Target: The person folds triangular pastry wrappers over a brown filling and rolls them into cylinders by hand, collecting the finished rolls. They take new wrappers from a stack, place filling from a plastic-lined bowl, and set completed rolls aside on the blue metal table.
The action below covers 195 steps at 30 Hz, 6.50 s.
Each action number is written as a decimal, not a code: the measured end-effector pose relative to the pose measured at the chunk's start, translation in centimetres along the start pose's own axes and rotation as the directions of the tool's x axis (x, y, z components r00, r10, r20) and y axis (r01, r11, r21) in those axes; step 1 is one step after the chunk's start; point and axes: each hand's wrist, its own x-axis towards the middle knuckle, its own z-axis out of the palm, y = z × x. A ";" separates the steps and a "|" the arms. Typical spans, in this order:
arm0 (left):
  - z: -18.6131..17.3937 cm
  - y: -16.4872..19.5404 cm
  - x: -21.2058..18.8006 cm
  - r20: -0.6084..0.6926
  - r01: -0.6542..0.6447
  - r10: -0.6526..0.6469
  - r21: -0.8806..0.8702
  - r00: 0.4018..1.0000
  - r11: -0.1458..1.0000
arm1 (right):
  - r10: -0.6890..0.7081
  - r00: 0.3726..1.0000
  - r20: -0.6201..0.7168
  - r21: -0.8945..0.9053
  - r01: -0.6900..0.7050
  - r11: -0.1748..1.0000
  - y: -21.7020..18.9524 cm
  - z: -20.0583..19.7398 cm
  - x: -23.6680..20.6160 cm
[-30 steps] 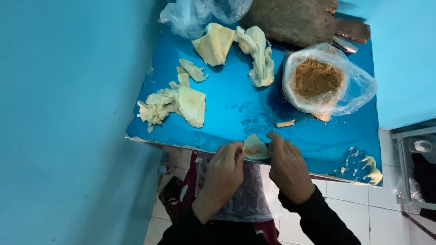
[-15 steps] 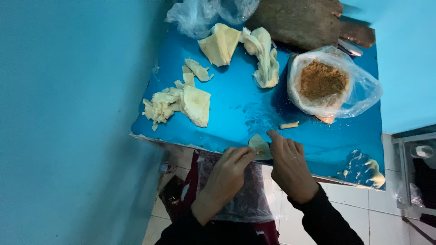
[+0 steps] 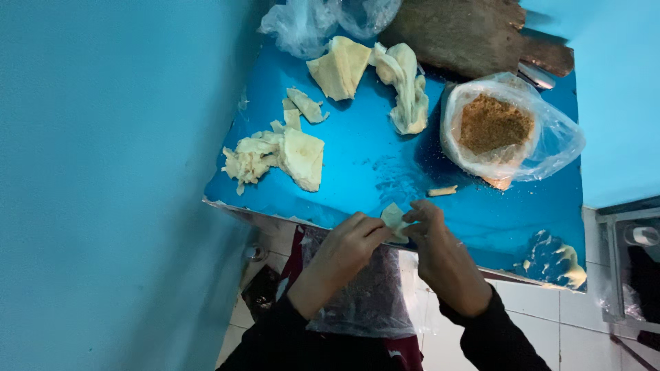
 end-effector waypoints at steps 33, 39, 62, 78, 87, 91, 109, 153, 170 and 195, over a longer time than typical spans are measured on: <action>0.4 -0.9 4.8 0.209 0.289 -0.289 0.030 0.934 0.957 | 0.005 0.983 0.186 0.126 -0.029 0.992 1.8 -1.1 4.1; 0.6 0.6 3.1 0.061 0.139 -0.151 0.166 0.987 0.976 | -0.316 0.943 -0.099 -0.112 0.305 0.946 2.1 0.4 1.7; 0.6 2.2 1.7 0.071 -0.106 0.081 0.500 0.994 0.860 | -0.374 0.923 -0.088 -0.341 0.325 0.882 4.3 1.8 -1.0; -0.8 1.7 3.4 -0.147 0.293 -0.254 0.486 0.956 0.823 | -0.323 0.943 -0.082 -0.579 0.218 0.786 1.2 1.1 0.9; -5.8 -1.9 -0.5 -0.418 0.455 -0.255 0.499 0.872 0.738 | -0.385 0.869 -0.312 -0.683 0.077 0.726 0.1 -0.7 3.7; -4.7 -1.3 -1.4 -0.354 0.452 -0.303 0.496 0.885 0.741 | -0.449 0.861 -0.238 -0.349 0.356 0.867 -3.3 3.9 7.8; -7.1 -1.2 -1.3 -0.367 0.424 -0.293 0.355 0.883 0.833 | 0.116 0.981 0.157 0.929 -0.187 0.321 -3.1 2.4 15.0; -2.2 0.4 1.5 -0.279 0.207 -0.092 0.418 0.956 0.885 | -0.365 0.931 0.026 -0.365 0.348 0.863 3.0 -1.6 0.5; 1.1 0.8 -0.1 -0.107 -0.062 0.102 0.321 0.989 0.945 | -0.173 0.859 -0.482 -0.551 -0.144 0.822 9.2 -5.3 -6.0; -0.5 1.1 -1.4 -0.304 0.008 0.039 0.153 0.952 0.988 | -0.052 0.984 -0.170 -0.653 -0.073 0.754 6.1 -9.3 14.1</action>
